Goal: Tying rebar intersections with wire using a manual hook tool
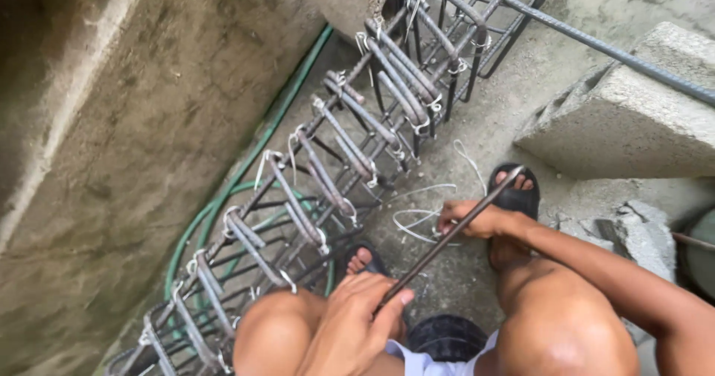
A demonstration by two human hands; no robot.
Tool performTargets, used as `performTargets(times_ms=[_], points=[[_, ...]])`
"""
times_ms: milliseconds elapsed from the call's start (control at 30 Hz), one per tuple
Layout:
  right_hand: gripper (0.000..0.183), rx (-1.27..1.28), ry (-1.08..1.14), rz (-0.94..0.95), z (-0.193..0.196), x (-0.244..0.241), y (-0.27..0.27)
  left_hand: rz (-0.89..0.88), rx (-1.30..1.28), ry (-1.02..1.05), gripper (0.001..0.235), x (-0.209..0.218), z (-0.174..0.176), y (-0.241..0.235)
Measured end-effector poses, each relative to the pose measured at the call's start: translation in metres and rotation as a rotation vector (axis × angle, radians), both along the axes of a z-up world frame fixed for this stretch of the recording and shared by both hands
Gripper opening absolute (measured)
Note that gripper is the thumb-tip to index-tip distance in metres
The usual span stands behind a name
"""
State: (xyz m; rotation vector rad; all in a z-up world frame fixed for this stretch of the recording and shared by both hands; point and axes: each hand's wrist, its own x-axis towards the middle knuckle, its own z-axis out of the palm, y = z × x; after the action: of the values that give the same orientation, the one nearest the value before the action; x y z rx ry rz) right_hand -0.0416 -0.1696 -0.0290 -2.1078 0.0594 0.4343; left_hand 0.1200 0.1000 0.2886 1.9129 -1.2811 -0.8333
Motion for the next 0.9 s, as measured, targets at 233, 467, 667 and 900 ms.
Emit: performTargets(times_ms=[233,467,667,900], points=[[0.030,0.246,0.019,-0.177,0.207,0.022,-0.042,0.187,-0.201,-0.004,0.012,-0.012,0.039,-0.009],[0.022,0.214,0.073,-0.284,0.378,0.031,-0.007,0.343,-0.241,0.233,0.029,-0.011,0.073,-0.026],[0.018,0.286,-0.211,-0.410,0.434,0.040,0.025,0.290,-0.429,0.062,0.021,-0.005,0.081,-0.041],[0.042,-0.077,-0.148,-0.693,0.415,0.045,0.061,0.340,-0.193,0.024,0.026,-0.005,0.061,-0.046]])
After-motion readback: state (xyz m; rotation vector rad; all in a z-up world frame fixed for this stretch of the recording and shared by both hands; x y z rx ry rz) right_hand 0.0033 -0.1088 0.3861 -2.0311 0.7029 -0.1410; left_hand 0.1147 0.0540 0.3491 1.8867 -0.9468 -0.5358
